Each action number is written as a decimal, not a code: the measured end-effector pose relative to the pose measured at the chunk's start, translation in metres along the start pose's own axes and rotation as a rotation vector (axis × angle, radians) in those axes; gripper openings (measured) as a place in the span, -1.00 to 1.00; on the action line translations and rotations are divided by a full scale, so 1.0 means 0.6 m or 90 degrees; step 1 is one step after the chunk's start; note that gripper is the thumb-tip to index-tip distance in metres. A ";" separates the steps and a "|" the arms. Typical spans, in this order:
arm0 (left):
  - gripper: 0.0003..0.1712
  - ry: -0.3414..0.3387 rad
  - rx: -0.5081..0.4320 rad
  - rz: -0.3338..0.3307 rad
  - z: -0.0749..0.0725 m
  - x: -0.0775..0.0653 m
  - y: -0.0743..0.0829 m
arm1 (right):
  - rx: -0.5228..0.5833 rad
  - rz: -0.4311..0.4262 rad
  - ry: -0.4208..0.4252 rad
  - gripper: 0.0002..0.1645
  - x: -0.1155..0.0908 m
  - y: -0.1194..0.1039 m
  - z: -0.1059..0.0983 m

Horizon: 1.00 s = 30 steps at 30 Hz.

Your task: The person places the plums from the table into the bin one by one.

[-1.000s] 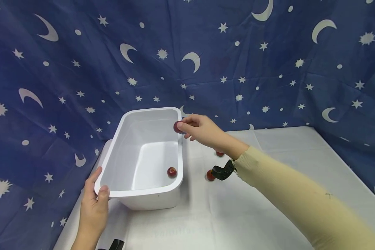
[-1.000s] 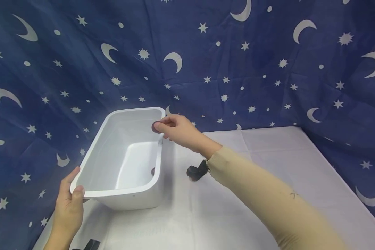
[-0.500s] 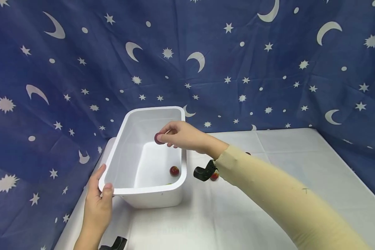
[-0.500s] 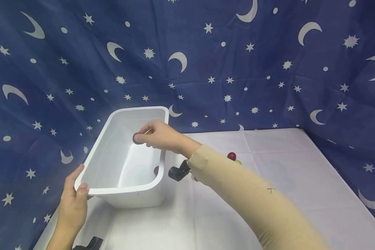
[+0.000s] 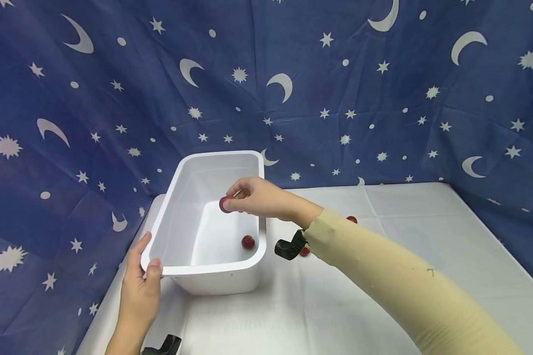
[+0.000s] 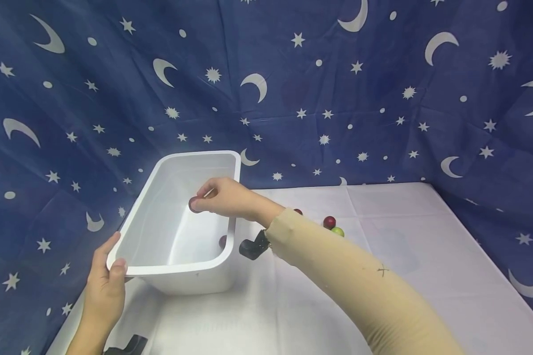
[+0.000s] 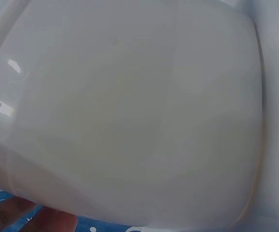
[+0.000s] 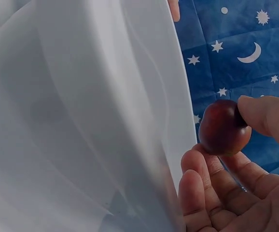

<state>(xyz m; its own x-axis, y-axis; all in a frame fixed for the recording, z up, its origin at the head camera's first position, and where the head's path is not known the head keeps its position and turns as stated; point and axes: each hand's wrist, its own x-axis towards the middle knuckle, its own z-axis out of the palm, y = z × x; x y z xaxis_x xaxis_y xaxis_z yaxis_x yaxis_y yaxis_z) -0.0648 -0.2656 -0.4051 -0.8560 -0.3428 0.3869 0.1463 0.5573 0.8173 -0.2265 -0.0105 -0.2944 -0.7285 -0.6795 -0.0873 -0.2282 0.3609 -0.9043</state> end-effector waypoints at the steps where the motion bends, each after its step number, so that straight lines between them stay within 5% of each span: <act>1: -0.37 0.001 0.000 0.000 0.001 0.000 0.000 | -0.001 -0.003 0.002 -0.61 0.000 0.001 0.000; 14: -0.38 0.008 -0.014 0.015 0.009 0.002 0.001 | 0.022 -0.047 0.074 -0.62 -0.032 0.025 -0.043; 21: -0.39 0.014 -0.029 0.023 0.008 0.002 -0.001 | -0.020 -0.012 0.129 -0.62 -0.069 0.078 -0.076; 30: -0.40 0.022 -0.043 0.049 0.009 0.003 -0.004 | -0.044 0.009 0.137 -0.56 -0.105 0.145 -0.088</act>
<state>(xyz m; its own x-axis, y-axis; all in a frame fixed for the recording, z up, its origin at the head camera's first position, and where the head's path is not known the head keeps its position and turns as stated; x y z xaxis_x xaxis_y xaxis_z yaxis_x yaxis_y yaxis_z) -0.0694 -0.2637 -0.4087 -0.8240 -0.3273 0.4626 0.2450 0.5304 0.8116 -0.2345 0.0975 -0.3454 -0.8511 -0.5250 -0.0022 -0.2553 0.4176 -0.8720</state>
